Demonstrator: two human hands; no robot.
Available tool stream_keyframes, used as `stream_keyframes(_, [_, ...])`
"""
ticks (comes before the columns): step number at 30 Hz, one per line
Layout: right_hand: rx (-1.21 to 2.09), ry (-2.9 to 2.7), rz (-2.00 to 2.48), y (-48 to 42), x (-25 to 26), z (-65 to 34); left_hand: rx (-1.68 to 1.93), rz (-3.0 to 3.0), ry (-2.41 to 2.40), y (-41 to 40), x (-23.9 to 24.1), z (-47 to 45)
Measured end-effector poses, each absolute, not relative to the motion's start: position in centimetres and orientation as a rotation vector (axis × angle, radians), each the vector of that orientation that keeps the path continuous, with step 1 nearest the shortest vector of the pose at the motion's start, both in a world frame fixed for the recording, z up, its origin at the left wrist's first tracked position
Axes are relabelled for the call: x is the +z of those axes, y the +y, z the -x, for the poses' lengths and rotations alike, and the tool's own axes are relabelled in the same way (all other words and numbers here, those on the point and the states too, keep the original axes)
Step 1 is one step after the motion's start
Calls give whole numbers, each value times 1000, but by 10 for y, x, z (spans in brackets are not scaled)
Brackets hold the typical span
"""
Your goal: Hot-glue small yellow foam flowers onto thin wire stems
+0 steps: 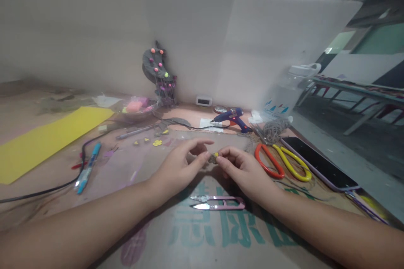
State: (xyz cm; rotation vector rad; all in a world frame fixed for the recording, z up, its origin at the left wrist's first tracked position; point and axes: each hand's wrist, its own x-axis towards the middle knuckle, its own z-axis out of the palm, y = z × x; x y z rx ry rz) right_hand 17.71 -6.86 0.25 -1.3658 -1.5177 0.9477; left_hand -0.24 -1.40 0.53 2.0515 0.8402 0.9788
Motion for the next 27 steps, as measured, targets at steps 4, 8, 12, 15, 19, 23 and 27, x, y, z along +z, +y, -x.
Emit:
stream_keyframes(4, [976, -1507, 1354, -69, 4, -176, 1004, -2109, 809, -13, 6, 4])
stream_keyframes(8, [1006, -1488, 1368, -69, 5, -175, 986, -2140, 801, -13, 9, 3])
stream_keyframes(12, [1005, -1514, 1370, -69, 6, -174, 965, -2111, 831, -12, 10, 2])
stream_keyframes(15, [995, -1535, 1375, -69, 7, -174, 937, -2082, 877, -10, 10, 2])
stream_keyframes(19, [980, -1558, 1387, -70, 8, -173, 899, -2053, 843, -8, 7, 1])
stream_keyframes(23, [985, -1550, 1389, -70, 8, -173, 896, -1974, 846, -5, 0, 0])
stream_keyframes(27, [971, -1523, 1365, -69, 5, -175, 1004, -1898, 919, -2, -5, 2])
